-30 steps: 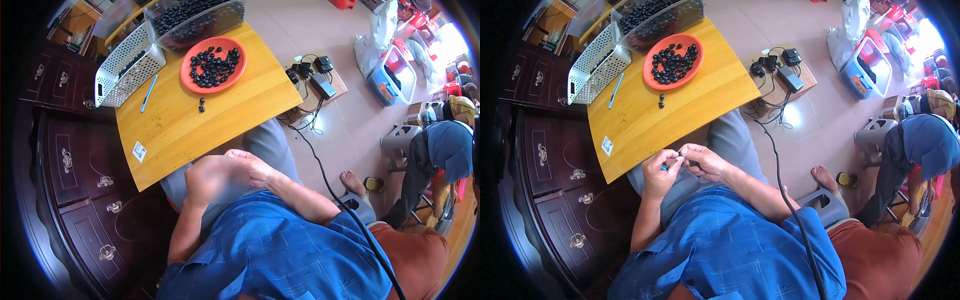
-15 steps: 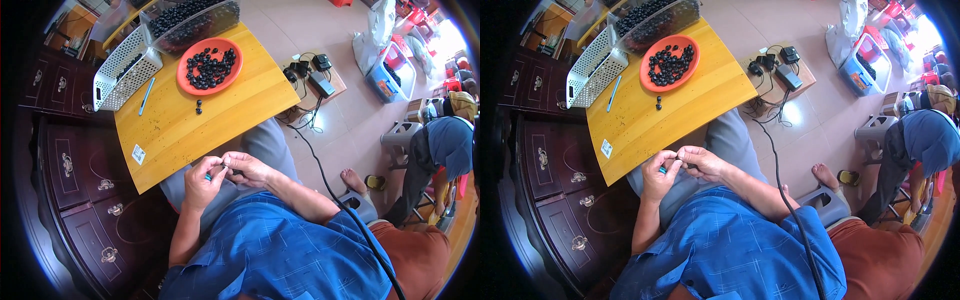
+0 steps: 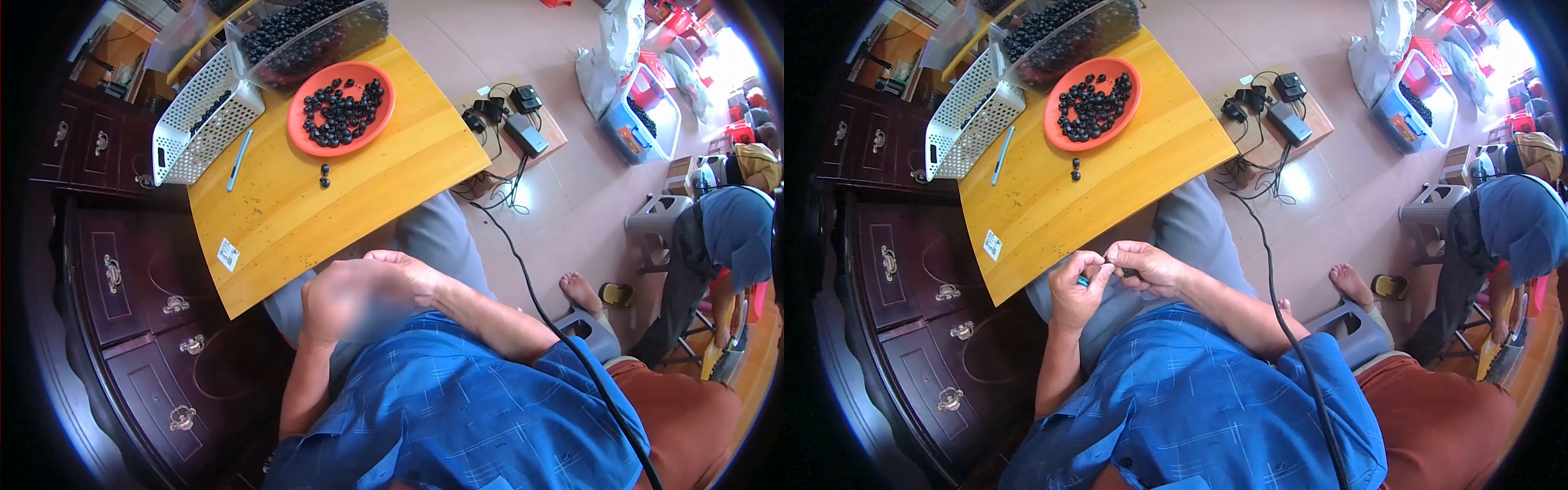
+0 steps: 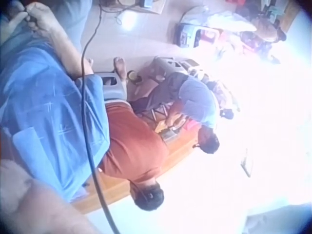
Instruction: The person assembles small black plastic components by hand at a wooden workbench.
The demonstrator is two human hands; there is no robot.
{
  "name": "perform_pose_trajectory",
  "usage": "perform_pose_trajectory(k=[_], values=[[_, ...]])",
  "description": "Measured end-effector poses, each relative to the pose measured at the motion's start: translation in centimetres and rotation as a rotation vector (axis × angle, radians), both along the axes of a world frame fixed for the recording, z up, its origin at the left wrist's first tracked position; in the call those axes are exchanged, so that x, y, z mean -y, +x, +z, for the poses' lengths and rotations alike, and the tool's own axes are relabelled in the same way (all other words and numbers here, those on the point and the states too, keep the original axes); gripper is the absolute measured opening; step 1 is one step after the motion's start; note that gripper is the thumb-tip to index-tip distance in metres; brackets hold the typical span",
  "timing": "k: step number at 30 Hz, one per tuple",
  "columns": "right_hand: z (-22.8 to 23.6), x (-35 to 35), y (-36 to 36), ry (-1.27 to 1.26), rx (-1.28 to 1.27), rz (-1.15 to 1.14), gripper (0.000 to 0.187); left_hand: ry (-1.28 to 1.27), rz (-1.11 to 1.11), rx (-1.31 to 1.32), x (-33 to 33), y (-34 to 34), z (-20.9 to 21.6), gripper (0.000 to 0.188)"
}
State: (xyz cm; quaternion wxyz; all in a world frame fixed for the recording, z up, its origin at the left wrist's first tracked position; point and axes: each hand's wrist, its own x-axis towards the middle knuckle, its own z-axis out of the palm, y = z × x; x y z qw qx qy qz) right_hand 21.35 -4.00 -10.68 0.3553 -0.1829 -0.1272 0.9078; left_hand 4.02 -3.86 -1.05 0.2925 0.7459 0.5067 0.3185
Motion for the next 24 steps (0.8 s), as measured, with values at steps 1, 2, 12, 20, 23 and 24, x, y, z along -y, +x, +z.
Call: perform_pose_trajectory(k=[1, 2, 12, 20, 23, 24], values=[[-0.06, 0.01, -0.04, -0.004, -0.021, -0.005, 0.022, 0.004, -0.003, -0.002, -0.06, -0.01, 0.03, 0.021], [-0.11, 0.00, -0.06, -0.007, -0.042, -0.010, 0.022, 0.007, -0.007, -0.005, -0.13, -0.01, 0.08, 0.022], [-0.17, -0.06, -0.19, 0.018, -0.029, -0.015, 0.021, 0.010, -0.030, 0.005, -0.12, 0.23, 0.44, 0.019], [0.10, -0.39, -0.24, 0.018, -0.072, -0.005, 0.022, -0.066, 0.031, 0.111, 0.07, 0.66, 0.42, 0.023], [-0.14, -0.37, -0.25, 0.025, -0.075, 0.017, 0.023, -0.024, -0.011, 0.022, 0.07, -0.14, 0.01, 0.024], [-0.02, -0.30, -0.29, 0.025, -0.074, 0.016, 0.023, -0.024, -0.011, 0.023, 0.09, -0.29, -0.08, 0.024]])
